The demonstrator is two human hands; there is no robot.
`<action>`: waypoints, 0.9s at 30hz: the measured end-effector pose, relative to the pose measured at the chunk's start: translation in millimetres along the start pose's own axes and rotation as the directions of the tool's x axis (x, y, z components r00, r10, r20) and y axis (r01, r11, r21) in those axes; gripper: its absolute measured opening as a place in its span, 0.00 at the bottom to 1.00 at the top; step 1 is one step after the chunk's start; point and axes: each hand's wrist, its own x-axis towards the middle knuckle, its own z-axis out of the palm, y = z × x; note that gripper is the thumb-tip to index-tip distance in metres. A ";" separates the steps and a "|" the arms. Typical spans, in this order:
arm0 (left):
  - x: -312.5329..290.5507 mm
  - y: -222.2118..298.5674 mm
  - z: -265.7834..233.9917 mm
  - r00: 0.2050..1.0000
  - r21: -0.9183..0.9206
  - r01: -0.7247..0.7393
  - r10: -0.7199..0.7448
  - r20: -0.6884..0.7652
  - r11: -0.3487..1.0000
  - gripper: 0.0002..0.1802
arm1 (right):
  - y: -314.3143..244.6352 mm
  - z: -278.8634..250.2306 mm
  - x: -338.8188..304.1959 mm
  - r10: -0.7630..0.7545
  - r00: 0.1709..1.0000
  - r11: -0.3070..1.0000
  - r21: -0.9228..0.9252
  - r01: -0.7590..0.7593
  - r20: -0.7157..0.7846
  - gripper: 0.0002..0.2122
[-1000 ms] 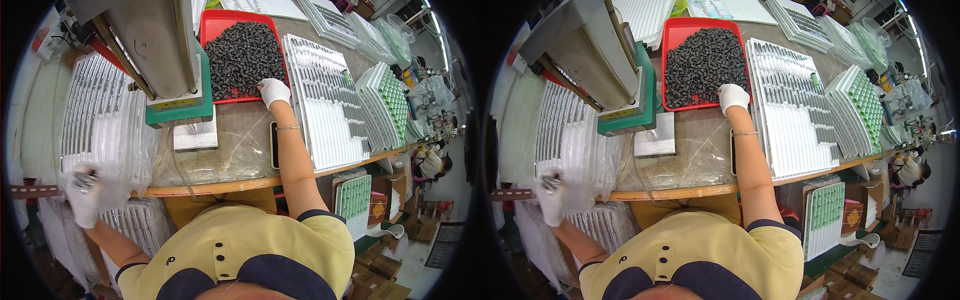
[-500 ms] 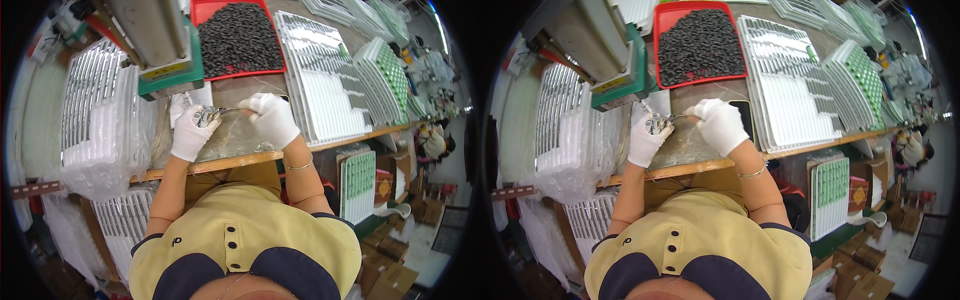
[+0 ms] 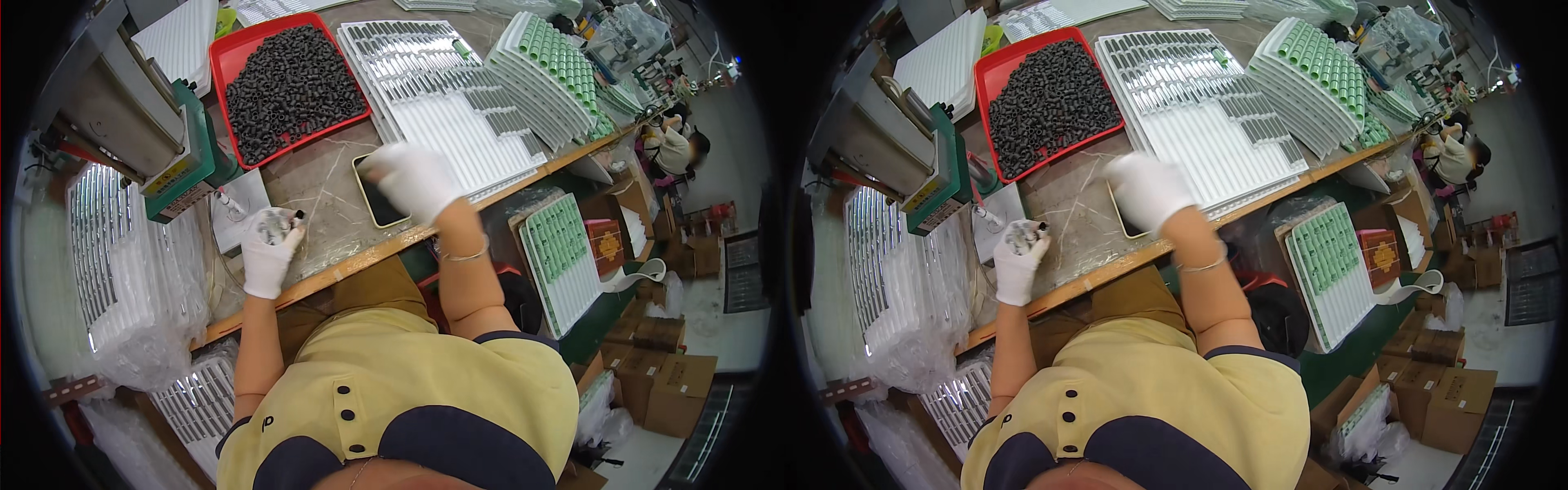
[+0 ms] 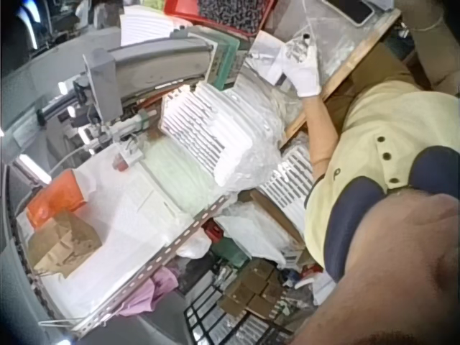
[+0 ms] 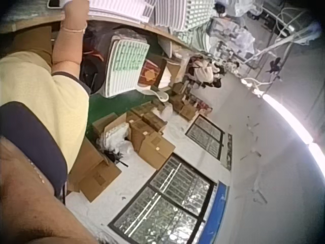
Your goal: Manually assemble small metal and plastic components using an arbor press and hand placement.
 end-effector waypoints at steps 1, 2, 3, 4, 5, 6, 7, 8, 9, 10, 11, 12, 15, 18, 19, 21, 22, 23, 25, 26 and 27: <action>1.2 -8.7 -6.1 0.964 -0.380 0.265 -0.241 0.111 0.886 0.12 | 25.9 -15.6 -2.4 0.136 0.978 0.990 -0.021 -0.141 -0.156 0.09; -2.0 -16.6 -11.8 0.866 -0.657 0.488 -0.413 0.281 0.575 0.13 | 48.2 -30.0 4.6 0.436 0.888 0.896 -0.020 -0.443 -0.144 0.12; -1.7 -22.0 -9.6 0.901 -0.595 0.427 -0.373 0.221 0.680 0.15 | 85.4 -35.3 10.0 0.489 0.842 0.861 -0.025 -0.508 -0.228 0.13; -0.1 -19.6 -3.3 0.921 -0.540 0.379 -0.361 0.145 0.751 0.15 | 120.7 -34.1 17.8 0.600 0.743 0.762 -0.072 -0.644 -0.296 0.15; 5.4 -17.5 0.2 0.937 -0.444 0.349 -0.314 0.153 0.825 0.15 | 148.7 -39.9 20.6 0.655 0.681 0.681 -0.134 -0.720 -0.326 0.19; 9.7 -16.1 1.4 0.947 -0.339 0.316 -0.273 0.168 0.886 0.15 | 172.8 -40.7 17.1 0.633 0.682 0.679 -0.160 -0.716 -0.367 0.22; 12.0 -13.4 3.1 0.944 -0.327 0.328 -0.297 0.141 0.886 0.15 | 192.4 -41.1 15.7 0.686 0.652 0.613 -0.226 -0.757 -0.324 0.23; 14.1 -11.0 5.3 0.953 -0.394 0.303 -0.262 0.154 0.868 0.15 | 205.5 -40.3 17.6 0.732 0.617 0.542 -0.300 -0.785 -0.290 0.23; 15.2 -8.1 5.4 0.961 -0.459 0.275 -0.222 0.166 0.845 0.14 | 210.3 -37.7 16.8 0.729 0.621 0.542 -0.312 -0.781 -0.288 0.23; 14.5 -3.4 2.7 0.960 -0.452 0.280 -0.241 0.143 0.847 0.14 | 212.3 -34.3 14.3 0.727 0.623 0.538 -0.325 -0.778 -0.288 0.24; 14.8 2.7 -0.8 0.945 -0.438 0.326 -0.282 0.163 0.838 0.14 | 213.9 -30.8 14.0 0.716 0.642 0.557 -0.331 -0.762 -0.273 0.24; 16.4 4.6 -4.8 0.930 -0.426 0.366 -0.314 0.190 0.827 0.14 | 214.6 -28.3 13.7 0.708 0.638 0.557 -0.317 -0.768 -0.302 0.23; 14.1 1.3 -9.8 0.959 -0.406 0.275 -0.220 0.178 0.872 0.14 | 221.2 -31.0 18.6 0.701 0.627 0.561 -0.282 -0.779 -0.339 0.20; 14.5 3.3 -8.9 0.932 -0.388 0.362 -0.328 0.153 0.848 0.14 | 212.7 -27.4 11.9 0.639 0.619 0.606 -0.198 -0.771 -0.457 0.17; 9.0 -5.9 -10.8 0.953 -0.400 0.303 -0.275 0.127 0.865 0.14 | 197.4 -29.1 9.9 0.621 0.620 0.667 -0.092 -0.739 -0.480 0.16; 5.1 -10.1 -18.0 0.964 -0.359 0.264 -0.229 0.137 0.895 0.12 | 160.4 -27.4 6.9 0.476 0.690 0.836 0.038 -0.547 -0.545 0.13; 0.2 -9.9 -20.5 0.961 -0.356 0.273 -0.238 0.139 0.894 0.12 | 138.9 -22.2 4.1 0.424 0.740 0.887 0.075 -0.455 -0.521 0.12; -1.3 -10.1 -22.3 0.919 -0.481 0.393 -0.355 0.173 0.784 0.12 | 114.9 -17.0 3.4 0.365 0.781 0.926 0.114 -0.359 -0.506 0.11; 3.5 1.1 -34.4 0.871 -0.604 0.490 -0.368 0.324 0.629 0.11 | 51.2 1.9 2.8 0.324 0.854 0.878 0.465 -0.111 -0.407 0.08; 4.1 5.0 -32.9 0.871 -0.604 0.490 -0.374 0.319 0.628 0.11 | 19.5 7.0 0.5 0.275 0.903 0.811 0.584 -0.033 -0.331 0.09; 3.9 8.4 -27.2 0.906 -0.494 0.423 -0.342 0.250 0.760 0.11 | -7.8 9.7 -2.4 0.198 0.950 0.809 0.588 -0.020 -0.240 0.09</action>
